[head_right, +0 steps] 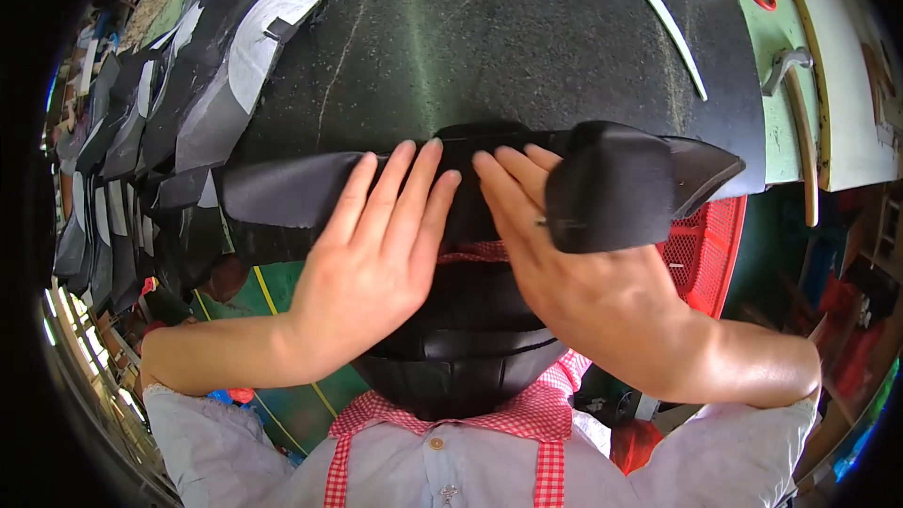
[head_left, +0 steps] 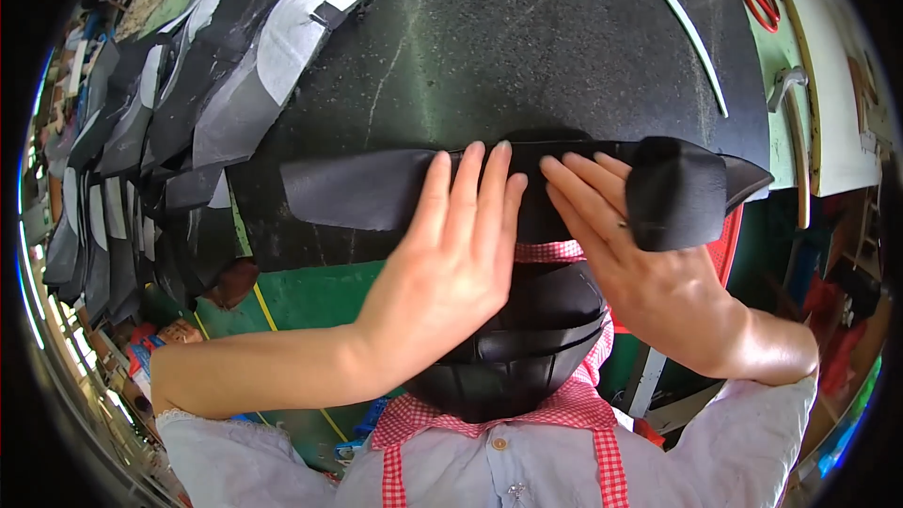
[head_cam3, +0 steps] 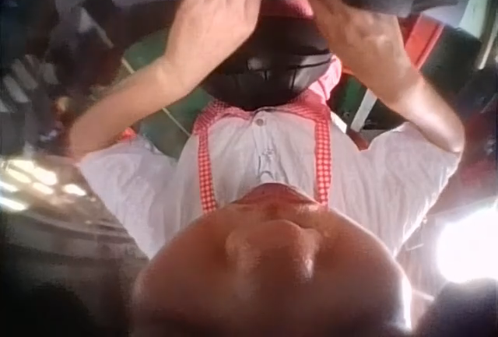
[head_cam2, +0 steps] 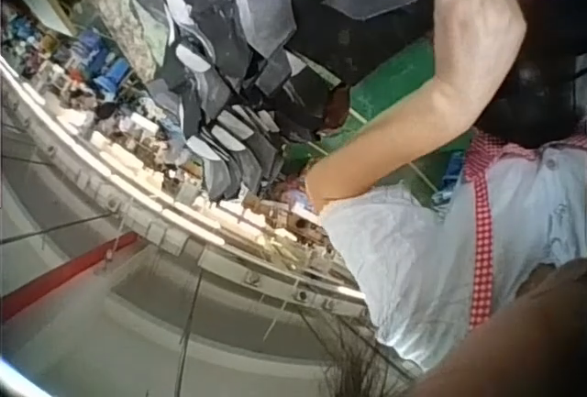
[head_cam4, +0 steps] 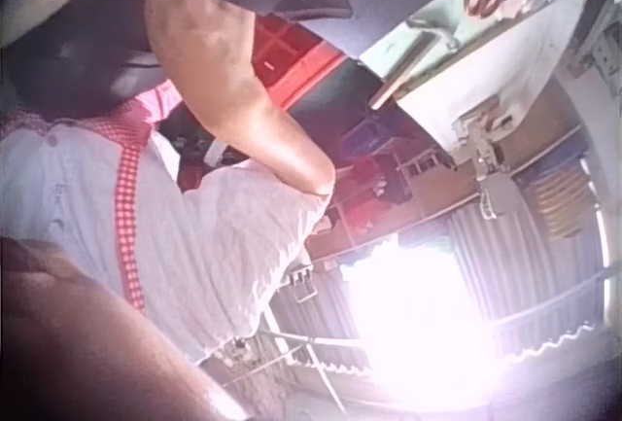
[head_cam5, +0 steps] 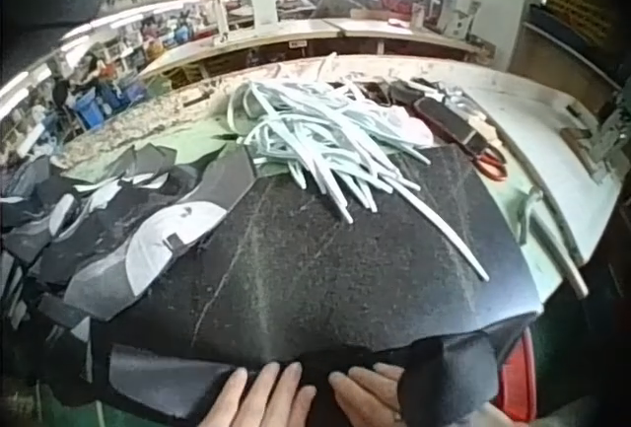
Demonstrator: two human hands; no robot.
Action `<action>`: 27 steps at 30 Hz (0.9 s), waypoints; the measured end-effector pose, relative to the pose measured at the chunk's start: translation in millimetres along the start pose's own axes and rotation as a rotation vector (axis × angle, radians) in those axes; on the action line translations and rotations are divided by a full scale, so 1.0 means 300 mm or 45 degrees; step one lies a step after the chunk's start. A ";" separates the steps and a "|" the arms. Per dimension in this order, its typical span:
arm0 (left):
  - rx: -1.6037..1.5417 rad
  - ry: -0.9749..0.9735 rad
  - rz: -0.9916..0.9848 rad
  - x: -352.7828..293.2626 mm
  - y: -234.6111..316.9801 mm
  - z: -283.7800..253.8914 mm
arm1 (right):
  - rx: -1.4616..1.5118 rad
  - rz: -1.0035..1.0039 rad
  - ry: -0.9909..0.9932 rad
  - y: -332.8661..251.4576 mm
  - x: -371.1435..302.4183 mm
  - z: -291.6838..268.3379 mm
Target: Applying white adhesive reinforcement tape strips to the edges of black leather shoe upper pieces and folding the edges over.
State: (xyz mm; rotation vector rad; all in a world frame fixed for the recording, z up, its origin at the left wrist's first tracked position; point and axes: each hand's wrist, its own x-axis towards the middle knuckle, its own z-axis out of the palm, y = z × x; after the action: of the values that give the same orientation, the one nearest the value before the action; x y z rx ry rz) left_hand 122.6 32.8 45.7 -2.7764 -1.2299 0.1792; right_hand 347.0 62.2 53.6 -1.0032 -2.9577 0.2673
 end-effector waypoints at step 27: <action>-0.350 0.631 -0.249 -0.151 -0.286 0.161 | 0.890 0.214 0.402 -0.019 0.283 0.113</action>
State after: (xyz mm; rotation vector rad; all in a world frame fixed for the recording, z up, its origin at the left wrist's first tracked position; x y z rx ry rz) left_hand 22.7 58.7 12.8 -2.6328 -1.4481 -0.6967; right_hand 273.9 103.8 16.9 -1.0475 -2.2211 0.9556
